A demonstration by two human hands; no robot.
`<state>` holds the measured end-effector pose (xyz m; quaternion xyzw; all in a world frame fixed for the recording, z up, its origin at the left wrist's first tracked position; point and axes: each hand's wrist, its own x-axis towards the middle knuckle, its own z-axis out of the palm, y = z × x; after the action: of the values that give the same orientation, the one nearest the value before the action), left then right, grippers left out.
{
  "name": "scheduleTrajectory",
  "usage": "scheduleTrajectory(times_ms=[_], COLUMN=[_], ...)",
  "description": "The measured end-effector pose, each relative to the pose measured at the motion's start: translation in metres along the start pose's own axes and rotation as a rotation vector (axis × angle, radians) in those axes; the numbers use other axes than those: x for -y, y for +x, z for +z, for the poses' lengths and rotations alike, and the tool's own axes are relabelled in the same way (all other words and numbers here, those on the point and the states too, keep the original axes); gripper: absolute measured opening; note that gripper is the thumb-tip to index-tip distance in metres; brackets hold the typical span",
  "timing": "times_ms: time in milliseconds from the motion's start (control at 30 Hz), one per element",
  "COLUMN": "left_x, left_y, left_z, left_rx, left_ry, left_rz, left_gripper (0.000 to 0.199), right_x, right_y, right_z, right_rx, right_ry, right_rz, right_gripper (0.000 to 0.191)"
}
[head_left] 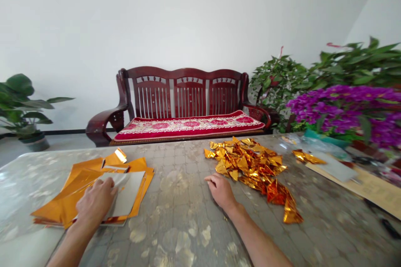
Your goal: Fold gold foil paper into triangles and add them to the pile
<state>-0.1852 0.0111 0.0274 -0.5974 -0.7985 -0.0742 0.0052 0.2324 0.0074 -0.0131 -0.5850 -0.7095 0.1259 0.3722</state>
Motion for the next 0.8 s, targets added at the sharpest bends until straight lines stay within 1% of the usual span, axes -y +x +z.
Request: scheduleTrajectory(times_ms=[133, 267, 433, 500, 567, 667, 767, 800], left_x=[-0.002, -0.003, -0.003, -0.006, -0.011, -0.026, -0.05, -0.059], left_y=[-0.004, -0.002, 0.0, 0.0, -0.002, -0.008, -0.019, -0.025], left_z=[-0.002, -0.001, -0.002, -0.005, -0.007, -0.007, -0.001, 0.002], left_rx=[-0.014, -0.014, 0.016, 0.019, -0.01, -0.081, -0.126, -0.126], left_ry=[0.015, 0.034, 0.052, 0.051, 0.064, 0.066, 0.028, 0.004], left_rz=[0.0, -0.017, -0.062, -0.053, -0.011, 0.085, 0.193, 0.251], left_gripper=[0.038, 0.04, 0.037, 0.04, 0.044, 0.042, 0.038, 0.036], right_x=[0.0, -0.001, -0.003, -0.003, -0.004, -0.008, -0.018, -0.022], right_y=[0.0, 0.0, -0.001, -0.002, -0.002, 0.002, 0.01, 0.013], right_z=[0.0, 0.0, 0.003, 0.004, 0.003, -0.008, -0.033, -0.043], right_rx=[-0.001, 0.0, -0.002, -0.014, -0.04, -0.137, -0.328, -0.389], right_ry=[0.002, -0.001, 0.004, 0.01, 0.006, -0.044, -0.131, -0.163], right_rz=[0.004, 0.005, -0.004, -0.013, -0.02, 0.005, 0.111, 0.164], right_gripper=[0.029, 0.028, 0.029, 0.029, 0.029, 0.03, 0.032, 0.031])
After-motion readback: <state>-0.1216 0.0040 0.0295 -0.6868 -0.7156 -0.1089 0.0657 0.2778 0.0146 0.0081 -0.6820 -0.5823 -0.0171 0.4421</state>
